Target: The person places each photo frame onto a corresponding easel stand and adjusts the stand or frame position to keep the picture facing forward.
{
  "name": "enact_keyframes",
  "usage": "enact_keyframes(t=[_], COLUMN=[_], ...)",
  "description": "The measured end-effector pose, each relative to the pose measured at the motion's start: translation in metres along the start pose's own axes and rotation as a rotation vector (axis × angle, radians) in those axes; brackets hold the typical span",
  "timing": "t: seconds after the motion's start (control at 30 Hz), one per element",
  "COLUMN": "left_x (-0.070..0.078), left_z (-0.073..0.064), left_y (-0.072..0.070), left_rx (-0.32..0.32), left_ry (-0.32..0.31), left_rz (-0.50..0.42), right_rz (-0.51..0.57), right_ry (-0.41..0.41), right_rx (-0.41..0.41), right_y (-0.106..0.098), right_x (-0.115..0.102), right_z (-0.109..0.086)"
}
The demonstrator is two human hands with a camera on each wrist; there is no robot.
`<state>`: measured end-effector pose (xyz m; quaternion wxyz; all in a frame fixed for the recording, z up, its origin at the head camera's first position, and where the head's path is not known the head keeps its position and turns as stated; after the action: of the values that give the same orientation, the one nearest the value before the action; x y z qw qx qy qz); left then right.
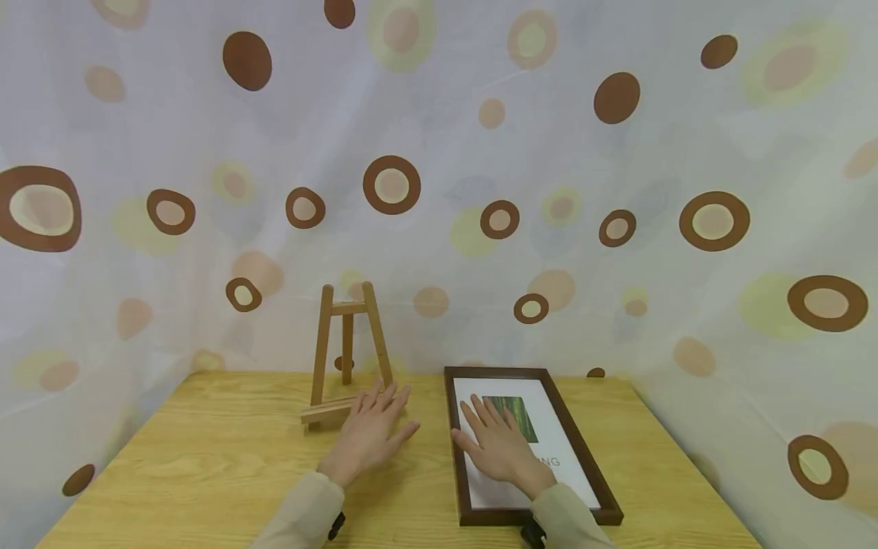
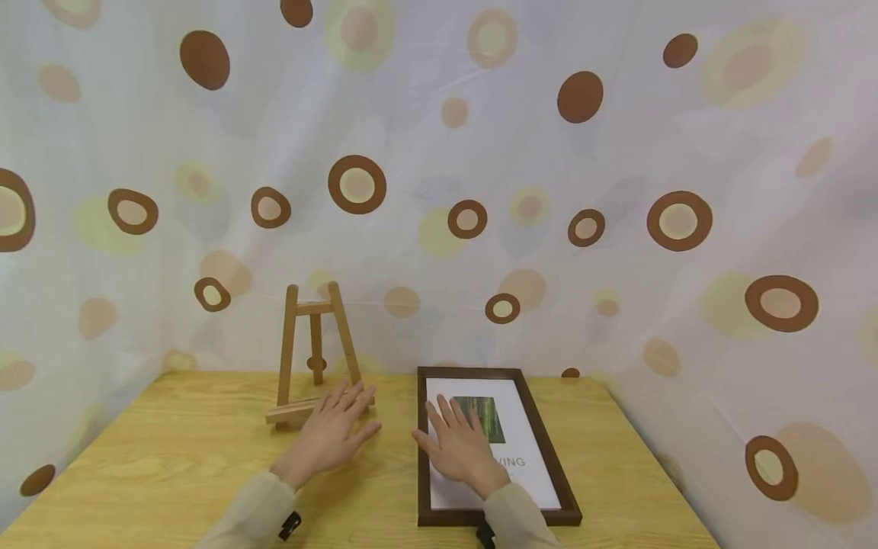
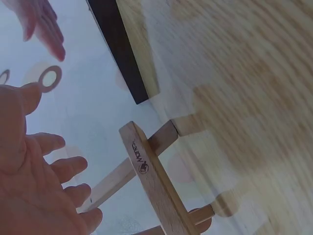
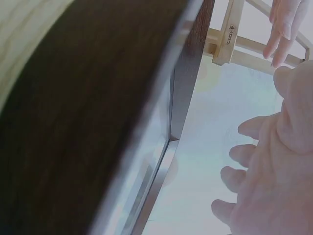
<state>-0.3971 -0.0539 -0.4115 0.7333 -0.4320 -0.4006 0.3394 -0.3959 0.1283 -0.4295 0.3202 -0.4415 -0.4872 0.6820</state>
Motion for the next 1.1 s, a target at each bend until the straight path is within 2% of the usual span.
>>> enact_keyframes(t=[0.17, 0.4, 0.67, 0.87, 0.97, 1.1], left_x=[0.003, 0.006, 0.005, 0.003, 0.002, 0.002], left_z=[0.001, 0.003, 0.003, 0.004, 0.003, 0.002], left_y=[0.001, 0.003, 0.007, 0.013, 0.019, 0.029], left_rx=[0.019, 0.041, 0.047, 0.042, 0.004, -0.087], left_ry=[0.014, 0.038, 0.002, -0.045, -0.068, -0.112], left_rz=[-0.041, -0.132, -0.264, -0.419, -0.5, -0.64], right_rz=[0.012, 0.212, 0.284, 0.436, 0.517, 0.617], right_ry=[-0.017, -0.036, 0.008, 0.034, 0.07, 0.142], right_rx=[0.006, 0.019, 0.079, 0.114, 0.079, -0.012], right_y=[-0.002, -0.008, -0.007, -0.012, -0.009, -0.004], right_x=[0.001, 0.003, 0.02, 0.031, 0.04, 0.053], right_z=[0.0, -0.002, -0.003, -0.007, -0.01, -0.016])
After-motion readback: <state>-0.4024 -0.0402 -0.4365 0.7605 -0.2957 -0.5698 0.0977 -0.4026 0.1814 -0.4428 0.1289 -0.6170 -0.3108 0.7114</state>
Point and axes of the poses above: each hand's wrist, its own z-axis towards the middle knuckle, its own y-axis out of the palm, x = y × z, the point moved 9 cm from there along z, towards the middle knuckle, and after that the axes turned 1 degree about -x, right-handed, at the moved point
